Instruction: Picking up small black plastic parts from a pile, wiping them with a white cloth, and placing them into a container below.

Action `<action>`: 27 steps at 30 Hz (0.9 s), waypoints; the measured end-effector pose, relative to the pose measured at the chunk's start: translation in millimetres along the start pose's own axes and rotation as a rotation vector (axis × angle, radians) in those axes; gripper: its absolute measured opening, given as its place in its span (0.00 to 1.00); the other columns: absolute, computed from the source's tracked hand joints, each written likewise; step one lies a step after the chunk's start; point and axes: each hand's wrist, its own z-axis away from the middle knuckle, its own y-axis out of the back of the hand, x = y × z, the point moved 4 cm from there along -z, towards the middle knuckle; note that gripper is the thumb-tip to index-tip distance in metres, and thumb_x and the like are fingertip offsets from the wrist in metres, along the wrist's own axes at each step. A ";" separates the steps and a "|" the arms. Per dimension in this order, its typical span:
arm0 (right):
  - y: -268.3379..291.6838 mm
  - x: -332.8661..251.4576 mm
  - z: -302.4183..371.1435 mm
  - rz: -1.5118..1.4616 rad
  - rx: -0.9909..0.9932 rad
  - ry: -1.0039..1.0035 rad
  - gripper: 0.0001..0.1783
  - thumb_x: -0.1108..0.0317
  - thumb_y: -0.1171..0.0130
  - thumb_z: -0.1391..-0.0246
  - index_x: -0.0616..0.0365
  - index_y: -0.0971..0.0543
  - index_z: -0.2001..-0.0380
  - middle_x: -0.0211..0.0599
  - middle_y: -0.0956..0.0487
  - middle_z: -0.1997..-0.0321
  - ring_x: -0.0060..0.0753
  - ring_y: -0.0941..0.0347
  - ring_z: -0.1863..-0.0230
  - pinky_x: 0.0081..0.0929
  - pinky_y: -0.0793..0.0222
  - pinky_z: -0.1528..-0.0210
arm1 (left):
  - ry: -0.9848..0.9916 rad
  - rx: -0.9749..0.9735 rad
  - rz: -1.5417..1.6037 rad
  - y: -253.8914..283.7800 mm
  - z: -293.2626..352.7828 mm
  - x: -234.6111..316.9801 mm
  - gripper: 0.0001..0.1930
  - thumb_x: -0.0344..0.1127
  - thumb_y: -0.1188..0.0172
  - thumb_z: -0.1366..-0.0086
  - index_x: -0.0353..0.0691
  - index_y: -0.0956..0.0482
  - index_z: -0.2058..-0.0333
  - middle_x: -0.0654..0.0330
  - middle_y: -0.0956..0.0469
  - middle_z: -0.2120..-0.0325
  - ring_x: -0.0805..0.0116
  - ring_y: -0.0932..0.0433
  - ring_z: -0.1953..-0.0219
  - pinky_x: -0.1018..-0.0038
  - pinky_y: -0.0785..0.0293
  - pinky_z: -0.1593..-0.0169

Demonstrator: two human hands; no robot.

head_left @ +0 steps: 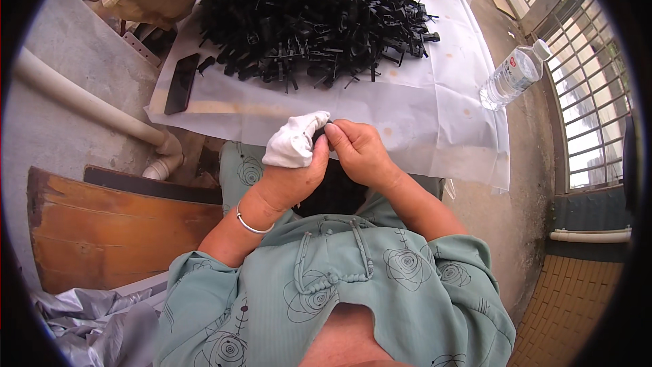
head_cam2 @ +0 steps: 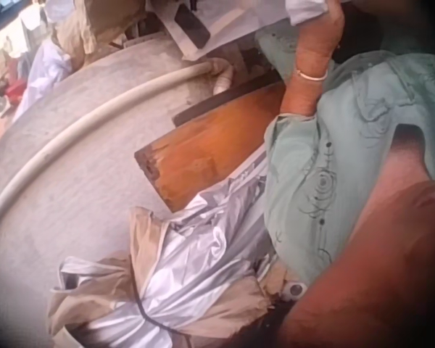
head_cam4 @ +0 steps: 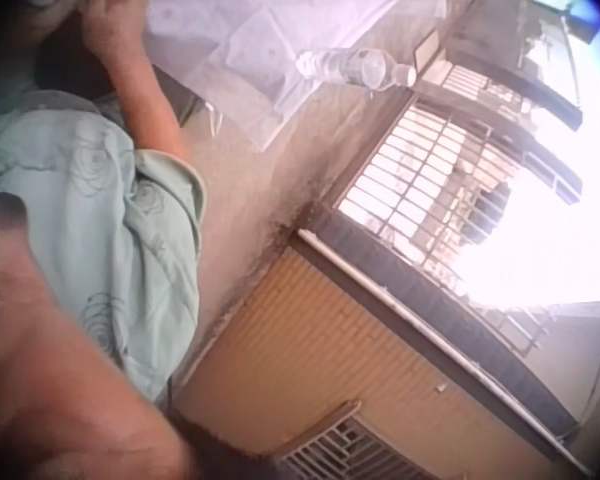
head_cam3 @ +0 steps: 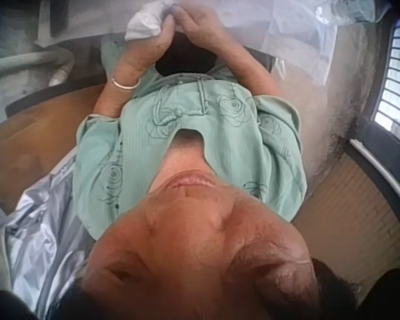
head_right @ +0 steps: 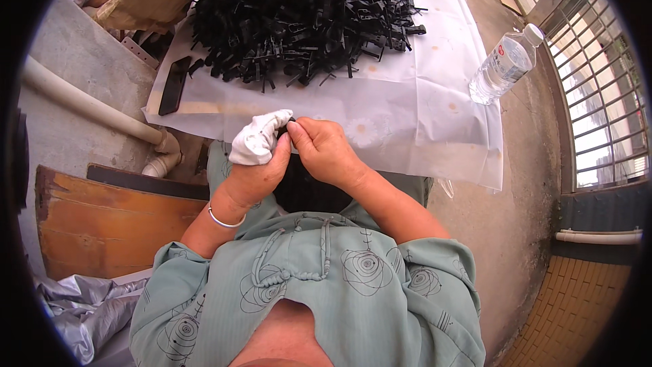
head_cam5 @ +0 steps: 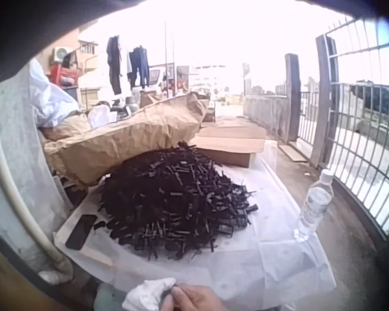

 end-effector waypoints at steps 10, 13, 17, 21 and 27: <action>23.1 -14.2 -4.6 0.290 -0.178 -0.012 0.07 0.69 0.45 0.48 0.63 0.24 0.69 0.33 0.31 0.82 0.21 0.38 0.80 0.22 0.38 0.75 | 0.440 -0.105 0.786 2.3 -3.6 -17.5 0.15 0.27 0.52 0.37 0.35 0.38 0.52 0.62 0.29 0.67 0.79 0.33 0.71 0.83 0.33 0.67; 25.7 -8.3 -1.0 0.169 -0.072 0.182 0.06 0.73 0.41 0.53 0.61 0.23 0.69 0.35 0.29 0.82 0.23 0.35 0.80 0.22 0.38 0.77 | 0.478 -0.130 0.789 -0.8 -3.1 -17.9 0.15 0.28 0.56 0.35 0.36 0.40 0.49 0.63 0.30 0.69 0.83 0.38 0.78 0.86 0.39 0.75; 32.6 -21.5 -2.0 0.110 0.039 0.389 0.06 0.75 0.39 0.55 0.60 0.22 0.70 0.31 0.28 0.80 0.19 0.36 0.80 0.19 0.40 0.77 | 0.602 -0.292 0.851 -4.9 1.6 -12.8 0.16 0.29 0.57 0.35 0.35 0.41 0.49 0.64 0.31 0.73 0.83 0.39 0.81 0.86 0.41 0.78; 18.5 -25.9 -7.0 -0.098 0.091 0.220 0.04 0.74 0.38 0.53 0.60 0.24 0.73 0.27 0.29 0.78 0.16 0.39 0.79 0.17 0.41 0.77 | 0.599 -0.398 1.166 -7.3 4.7 -12.0 0.16 0.31 0.56 0.37 0.36 0.39 0.50 0.65 0.33 0.74 0.83 0.40 0.82 0.85 0.42 0.79; 16.5 -13.9 -3.7 -0.110 0.083 0.070 0.09 0.70 0.40 0.50 0.61 0.29 0.77 0.26 0.30 0.79 0.12 0.41 0.77 0.14 0.41 0.76 | 0.505 -0.357 0.951 -8.1 5.3 -18.0 0.16 0.32 0.55 0.38 0.36 0.39 0.52 0.64 0.35 0.73 0.83 0.43 0.83 0.84 0.45 0.80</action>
